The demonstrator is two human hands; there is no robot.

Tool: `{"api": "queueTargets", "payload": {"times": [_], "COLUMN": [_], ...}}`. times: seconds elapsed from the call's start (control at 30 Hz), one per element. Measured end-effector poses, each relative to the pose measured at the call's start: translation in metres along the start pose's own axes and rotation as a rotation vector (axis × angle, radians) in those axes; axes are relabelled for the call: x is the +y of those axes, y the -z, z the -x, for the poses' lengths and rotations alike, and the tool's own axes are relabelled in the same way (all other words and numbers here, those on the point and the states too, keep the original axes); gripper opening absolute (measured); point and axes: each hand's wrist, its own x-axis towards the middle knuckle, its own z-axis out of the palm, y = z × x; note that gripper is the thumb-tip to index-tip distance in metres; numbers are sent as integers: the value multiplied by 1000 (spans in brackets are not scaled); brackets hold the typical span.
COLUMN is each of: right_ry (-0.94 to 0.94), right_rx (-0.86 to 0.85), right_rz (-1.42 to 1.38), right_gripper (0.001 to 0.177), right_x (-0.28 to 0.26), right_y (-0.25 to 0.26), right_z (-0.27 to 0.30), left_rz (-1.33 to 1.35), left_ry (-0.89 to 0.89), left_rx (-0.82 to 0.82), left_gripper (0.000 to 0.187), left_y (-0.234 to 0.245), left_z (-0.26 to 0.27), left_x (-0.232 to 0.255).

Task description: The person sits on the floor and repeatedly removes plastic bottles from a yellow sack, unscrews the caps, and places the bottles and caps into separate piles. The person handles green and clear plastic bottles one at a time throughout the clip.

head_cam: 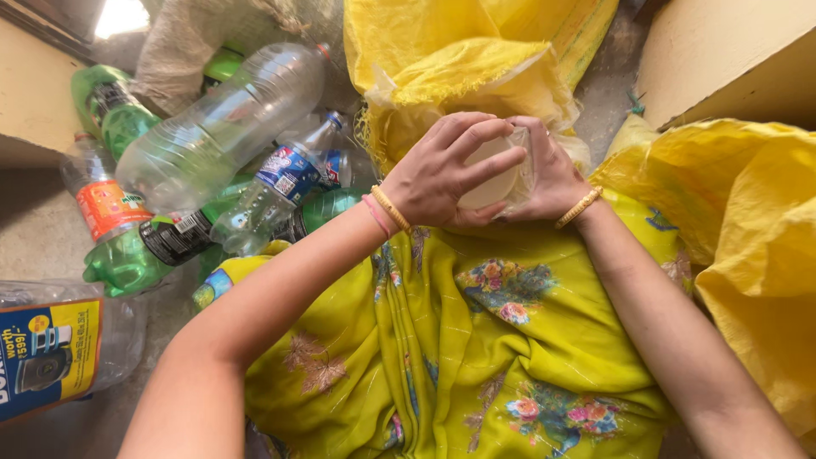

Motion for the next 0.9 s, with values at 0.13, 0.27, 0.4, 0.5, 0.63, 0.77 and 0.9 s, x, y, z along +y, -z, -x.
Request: {"api": "queueTargets", "payload": {"times": [0.13,0.27,0.4,0.5,0.63,0.77,0.9], "right_ry": [54,82,-82,-92,-51,-71,98], "right_rx": [47,83,297,348,358,374,217], "right_rz": [-16,42,129,215,353,345,127], "right_gripper": [111,109,107,111,124,127,115], "right_x": [-2,-11,-27,-28,-38,-53,-49], "right_y": [-6,-12,-43,-45,-50,-62,-39], "right_z": [-2,-6,-4,-9,-15,-16,-16], "left_rz": [-30,-60,-91,-188,-271,-362,-98], "left_ry": [119,196,645,707,905,987,710], "left_rx": [-12,51,246,340,421,390,154], "left_gripper": [60,58,52,49,46,47,61], "left_y": [1,0,-17,-26,-32,-27,6], "left_z": [10,14,1,-8,-11,-1,31], "left_x": [6,13,25,27,29,28,15]}}
